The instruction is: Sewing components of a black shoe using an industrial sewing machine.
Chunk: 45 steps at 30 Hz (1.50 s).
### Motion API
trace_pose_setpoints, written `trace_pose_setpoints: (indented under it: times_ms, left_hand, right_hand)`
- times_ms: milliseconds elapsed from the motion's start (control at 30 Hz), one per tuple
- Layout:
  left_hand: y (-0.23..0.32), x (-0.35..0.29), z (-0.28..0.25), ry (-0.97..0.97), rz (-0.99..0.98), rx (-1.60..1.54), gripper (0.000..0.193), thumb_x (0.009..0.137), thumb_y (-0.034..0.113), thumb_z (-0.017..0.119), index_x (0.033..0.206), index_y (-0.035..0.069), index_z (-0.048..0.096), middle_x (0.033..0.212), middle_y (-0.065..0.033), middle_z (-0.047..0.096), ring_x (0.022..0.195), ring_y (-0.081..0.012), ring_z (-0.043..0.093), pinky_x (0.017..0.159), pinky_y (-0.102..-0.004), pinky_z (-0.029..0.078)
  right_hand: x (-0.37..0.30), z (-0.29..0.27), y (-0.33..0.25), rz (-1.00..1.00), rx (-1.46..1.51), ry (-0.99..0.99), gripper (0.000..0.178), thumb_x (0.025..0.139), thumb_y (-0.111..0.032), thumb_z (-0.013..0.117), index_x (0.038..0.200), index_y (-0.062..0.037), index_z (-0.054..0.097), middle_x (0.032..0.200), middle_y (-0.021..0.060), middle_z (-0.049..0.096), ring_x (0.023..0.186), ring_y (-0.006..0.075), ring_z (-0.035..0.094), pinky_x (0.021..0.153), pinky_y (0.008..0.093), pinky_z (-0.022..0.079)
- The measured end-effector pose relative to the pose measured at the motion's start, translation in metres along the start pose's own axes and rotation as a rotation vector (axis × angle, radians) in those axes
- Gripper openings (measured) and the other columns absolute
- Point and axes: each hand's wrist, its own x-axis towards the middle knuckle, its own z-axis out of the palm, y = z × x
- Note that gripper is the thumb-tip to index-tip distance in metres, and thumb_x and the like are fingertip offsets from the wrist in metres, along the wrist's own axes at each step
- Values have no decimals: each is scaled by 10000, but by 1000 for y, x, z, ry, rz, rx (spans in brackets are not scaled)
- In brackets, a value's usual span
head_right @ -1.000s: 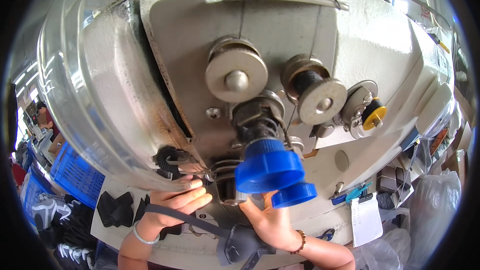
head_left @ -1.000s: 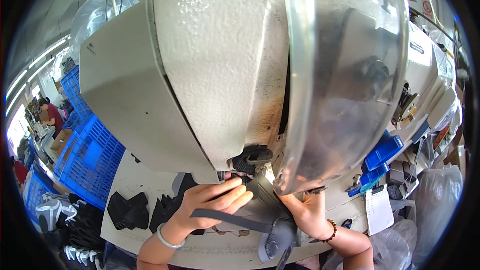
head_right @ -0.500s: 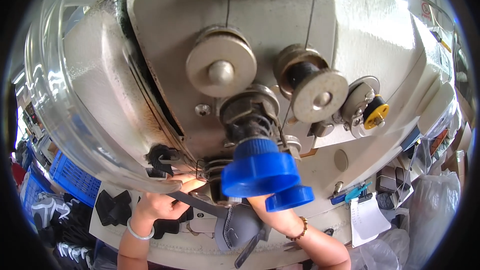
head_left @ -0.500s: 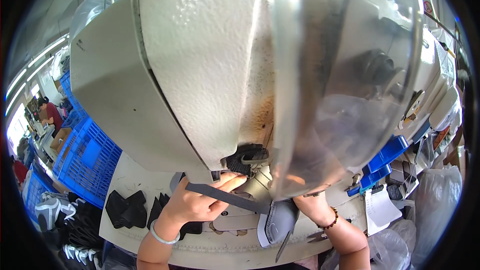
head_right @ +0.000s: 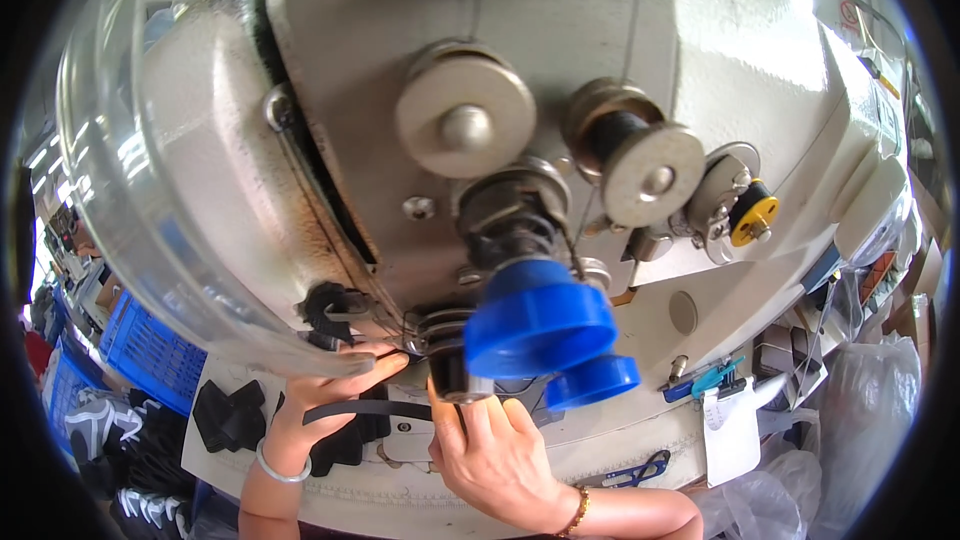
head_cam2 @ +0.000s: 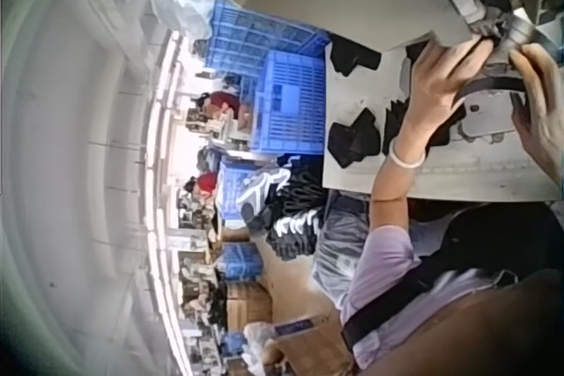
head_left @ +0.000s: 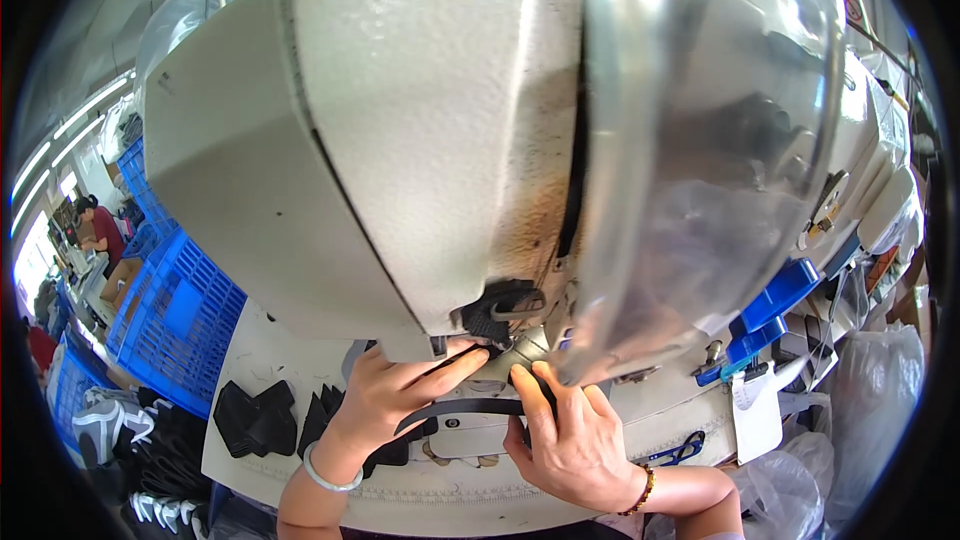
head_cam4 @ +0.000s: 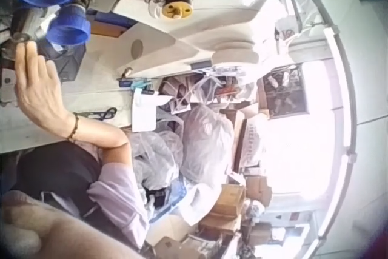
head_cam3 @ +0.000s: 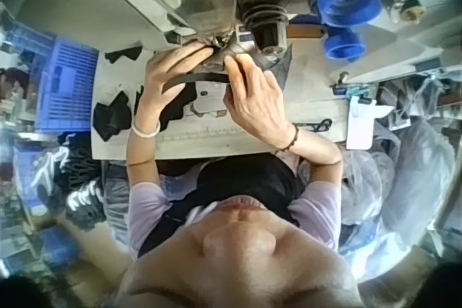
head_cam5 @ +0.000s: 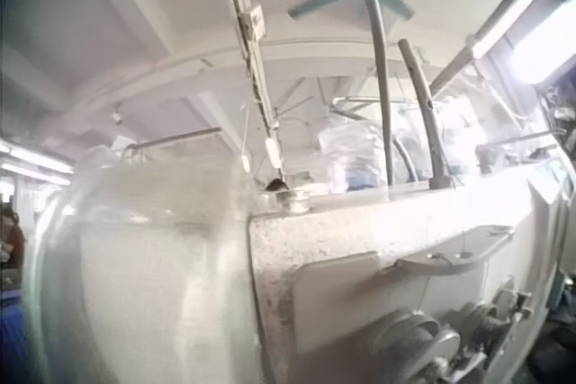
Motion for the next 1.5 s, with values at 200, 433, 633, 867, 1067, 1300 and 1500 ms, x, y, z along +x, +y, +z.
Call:
trace_pose_setpoints:
  times_ms: [200, 433, 633, 867, 1067, 1300, 1500]
  left_hand:
    - [2, -1, -4, -46, -39, -60, 379, 754, 80, 679, 1129, 133, 704, 1092, 14, 674, 974, -201, 643, 797, -333, 540]
    - [22, 7, -17, -119, 77, 224, 518, 662, 151, 688, 1177, 99, 694, 1178, -3, 646, 952, -164, 647, 774, -300, 539]
    - [30, 8, -20, -148, 101, 313, 511, 634, 108, 708, 1142, 50, 704, 1166, -38, 646, 928, -172, 658, 735, -264, 543]
    - [41, 15, -22, -207, 151, 358, 384, 755, 2, 616, 1132, -7, 689, 1142, -82, 645, 1004, -214, 654, 790, -290, 566]
    - [74, 12, -15, -236, 143, 558, 363, 774, 43, 520, 1071, -4, 723, 1082, -143, 694, 1044, -271, 674, 760, -283, 558]
    - [61, 12, -26, -229, 77, 295, 361, 746, 0, 605, 1095, 21, 693, 1106, -132, 696, 1073, -256, 659, 779, -300, 534]
    - [18, 15, -38, -458, -7, -64, 671, 628, 26, 696, 1288, 102, 605, 1335, -26, 600, 1293, -233, 524, 1035, -367, 449]
  right_hand:
    - [2, -1, 1, 16, 90, 48, 646, 625, -30, 688, 1256, 8, 556, 1143, 169, 554, 859, 264, 622, 691, 349, 527]
    - [0, -8, 22, -11, 129, 38, 617, 604, 84, 603, 1206, -44, 638, 1063, 87, 602, 822, 213, 643, 612, 301, 536]
    - [0, -10, 33, -33, 145, 39, 642, 563, 71, 596, 1181, -82, 681, 1026, 59, 612, 851, 214, 604, 690, 336, 513]
    - [3, 5, 56, -70, 198, 152, 614, 642, 127, 553, 1175, -136, 707, 960, 99, 673, 856, 275, 648, 765, 386, 520]
    - [11, 12, 86, -67, 416, 95, 417, 746, 132, 653, 1072, -119, 719, 977, 104, 689, 893, 271, 661, 801, 367, 519]
    - [20, 20, 96, -112, 498, 157, 360, 736, 124, 703, 1018, -98, 729, 991, 68, 697, 949, 246, 651, 861, 360, 491]
    - [13, 5, 87, -242, 137, 132, 428, 680, -20, 723, 1060, -216, 755, 981, -1, 682, 859, 196, 637, 805, 372, 495]
